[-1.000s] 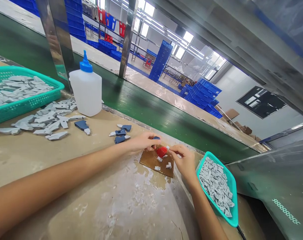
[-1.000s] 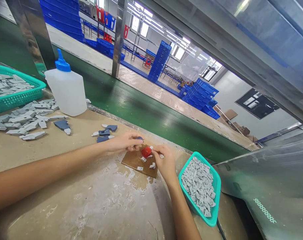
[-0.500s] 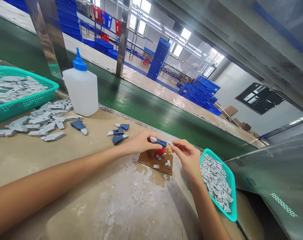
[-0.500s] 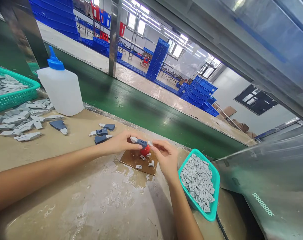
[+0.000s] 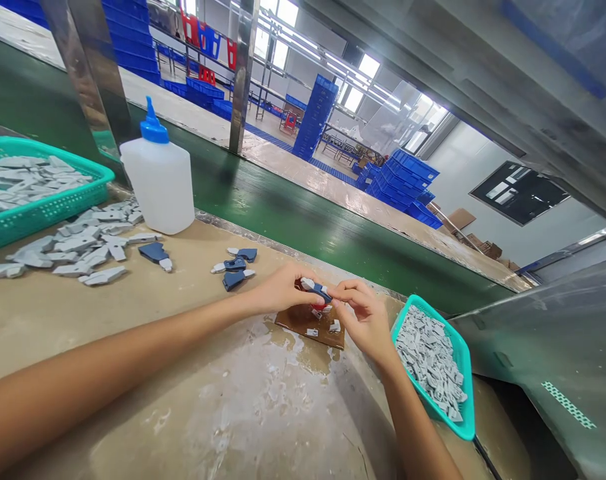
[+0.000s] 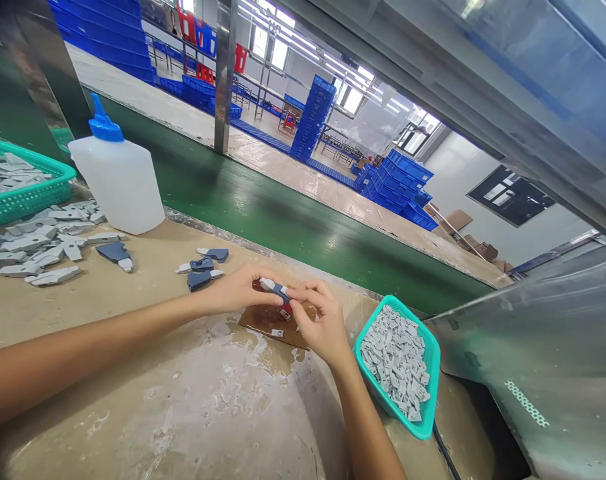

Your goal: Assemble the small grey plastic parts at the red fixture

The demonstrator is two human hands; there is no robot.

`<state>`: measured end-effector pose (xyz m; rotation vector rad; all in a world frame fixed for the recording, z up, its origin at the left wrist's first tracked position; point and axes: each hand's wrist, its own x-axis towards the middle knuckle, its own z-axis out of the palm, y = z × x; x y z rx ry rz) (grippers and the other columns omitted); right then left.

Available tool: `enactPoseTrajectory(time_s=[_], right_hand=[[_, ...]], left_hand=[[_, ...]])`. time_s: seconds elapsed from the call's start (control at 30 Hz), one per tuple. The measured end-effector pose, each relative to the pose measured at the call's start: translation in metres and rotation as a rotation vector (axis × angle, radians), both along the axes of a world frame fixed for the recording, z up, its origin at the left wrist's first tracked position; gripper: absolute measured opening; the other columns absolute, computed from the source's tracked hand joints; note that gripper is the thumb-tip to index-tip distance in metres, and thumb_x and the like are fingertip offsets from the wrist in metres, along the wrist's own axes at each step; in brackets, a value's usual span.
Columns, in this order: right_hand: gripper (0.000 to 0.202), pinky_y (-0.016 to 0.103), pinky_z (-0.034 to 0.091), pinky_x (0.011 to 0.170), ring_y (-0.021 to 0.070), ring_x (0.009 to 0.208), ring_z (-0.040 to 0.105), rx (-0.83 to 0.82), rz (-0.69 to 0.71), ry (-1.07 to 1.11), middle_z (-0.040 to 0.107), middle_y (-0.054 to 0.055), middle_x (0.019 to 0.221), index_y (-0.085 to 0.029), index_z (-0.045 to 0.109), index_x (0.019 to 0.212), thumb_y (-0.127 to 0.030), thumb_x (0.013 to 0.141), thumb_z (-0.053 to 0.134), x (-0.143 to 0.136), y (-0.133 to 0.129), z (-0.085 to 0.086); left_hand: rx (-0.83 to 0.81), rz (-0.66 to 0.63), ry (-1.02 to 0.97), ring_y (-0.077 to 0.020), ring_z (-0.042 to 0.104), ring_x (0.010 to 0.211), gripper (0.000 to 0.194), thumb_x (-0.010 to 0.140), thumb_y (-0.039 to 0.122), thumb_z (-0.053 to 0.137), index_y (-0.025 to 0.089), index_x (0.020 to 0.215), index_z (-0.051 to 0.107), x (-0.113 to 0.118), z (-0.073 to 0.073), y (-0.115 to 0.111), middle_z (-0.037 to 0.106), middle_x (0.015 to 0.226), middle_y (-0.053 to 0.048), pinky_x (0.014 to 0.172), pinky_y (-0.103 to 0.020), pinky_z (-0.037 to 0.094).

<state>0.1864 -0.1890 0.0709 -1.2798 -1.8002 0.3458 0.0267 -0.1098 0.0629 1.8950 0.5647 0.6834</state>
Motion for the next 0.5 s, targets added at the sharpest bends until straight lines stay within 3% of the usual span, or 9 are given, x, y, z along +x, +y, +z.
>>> enactPoseTrajectory(time_s=[0.2, 0.33, 0.5], right_hand=[[0.012, 0.029, 0.047, 0.067, 0.0142, 0.072, 0.055, 0.094, 0.004, -0.131, 0.057, 0.004, 0.079, -0.021, 0.061, 0.078, -0.015, 0.072, 0.052, -0.009, -0.005, 0.002], [0.014, 0.028, 0.047, 0.067, 0.0137, 0.074, 0.057, 0.182, -0.031, -0.191, 0.059, 0.005, 0.08, -0.02, 0.061, 0.076, -0.013, 0.073, 0.049, -0.012, -0.007, 0.005], [0.011, 0.027, 0.048, 0.068, 0.0133, 0.074, 0.058, 0.181, -0.033, -0.182, 0.062, 0.003, 0.08, -0.022, 0.062, 0.073, -0.018, 0.074, 0.051, -0.012, -0.009, 0.007]], left_hand=[[-0.111, -0.029, -0.004, -0.0111, 0.054, 0.063, 0.023, 0.071, 0.035, 0.051, 0.015, 0.07, 0.063, 0.002, 0.006, -0.006, 0.064, 0.069, -0.001, 0.057, -0.02, 0.04], [-0.269, -0.057, 0.001, -0.0095, 0.052, 0.057, 0.023, 0.068, 0.037, 0.056, 0.015, 0.07, 0.062, 0.002, 0.005, -0.004, 0.061, 0.067, -0.001, 0.057, -0.022, 0.043], [-0.341, -0.052, -0.004, -0.0087, 0.048, 0.053, 0.022, 0.064, 0.037, 0.06, 0.015, 0.064, 0.06, 0.001, 0.003, -0.005, 0.056, 0.058, 0.0, 0.051, -0.021, 0.039]])
